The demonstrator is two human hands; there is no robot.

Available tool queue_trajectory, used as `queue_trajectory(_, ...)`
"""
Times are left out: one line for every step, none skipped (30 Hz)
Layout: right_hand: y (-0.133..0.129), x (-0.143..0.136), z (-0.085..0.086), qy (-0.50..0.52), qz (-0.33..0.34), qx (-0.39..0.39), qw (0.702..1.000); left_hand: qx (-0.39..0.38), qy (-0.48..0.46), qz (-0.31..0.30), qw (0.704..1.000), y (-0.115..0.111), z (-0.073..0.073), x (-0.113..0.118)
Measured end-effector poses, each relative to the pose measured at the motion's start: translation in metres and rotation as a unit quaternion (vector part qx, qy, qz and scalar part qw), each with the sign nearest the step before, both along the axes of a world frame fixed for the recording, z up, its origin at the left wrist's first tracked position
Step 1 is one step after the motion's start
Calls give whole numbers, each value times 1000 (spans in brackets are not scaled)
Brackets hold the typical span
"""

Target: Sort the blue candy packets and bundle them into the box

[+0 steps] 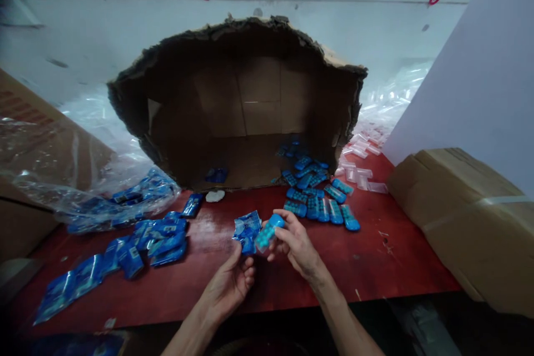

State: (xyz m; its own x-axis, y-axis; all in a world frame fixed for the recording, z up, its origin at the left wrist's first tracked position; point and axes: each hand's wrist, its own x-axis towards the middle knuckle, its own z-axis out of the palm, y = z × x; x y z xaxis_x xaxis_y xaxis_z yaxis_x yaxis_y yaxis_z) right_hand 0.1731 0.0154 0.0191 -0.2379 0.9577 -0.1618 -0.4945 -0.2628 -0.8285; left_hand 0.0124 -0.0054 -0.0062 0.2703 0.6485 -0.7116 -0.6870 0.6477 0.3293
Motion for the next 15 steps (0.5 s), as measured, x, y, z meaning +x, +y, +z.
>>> queue_trajectory(0,-1,-1,-2,3,2,1000,5,1,-3,1000,-1,0,0)
queue_trajectory(-1,-1,-1,-5,6,6,1000,9,4,-5,1000,-2,0,1)
queue_trajectory(-1,-1,-2,-10,8,11,1000,12,9,-7,1000,-3,0,1)
queue_trajectory(-1,-1,-3,-16,8,18,1000,15,14,-9,1000,-4,1,1)
queue_trajectory(-2,0,-3,-25,8,24,999,18,21,-10,1000,-5,1,1)
queue_trajectory(-3,1,-3,-34,8,31,999,25,28,-11,999,-5,1,1)
queue_trajectory(-4,2,-2,-44,7,37,998,33,36,-12,999,-5,1,1)
queue_trajectory(-5,2,-2,-53,7,42,998,43,45,-14,998,-6,1,1)
queue_trajectory(-7,3,-2,-61,7,46,997,55,55,-16,997,-6,1,0)
queue_trajectory(-8,4,-1,-64,9,49,997,68,66,-18,995,-6,1,0)
queue_trajectory(-9,4,-1,-65,12,50,997,84,77,-22,993,-6,0,-1)
queue_trajectory(-10,4,-1,-63,17,50,997,101,86,-27,991,-6,0,-2)
queue_trajectory(-12,5,-1,-61,23,50,997,118,95,-33,988,-5,-1,-3)
queue_trajectory(-13,5,-2,-62,30,48,997,136,103,-38,985,-5,-1,-4)
queue_trajectory(-14,5,-3,-65,33,47,996,153,111,-43,981,-5,-1,-5)
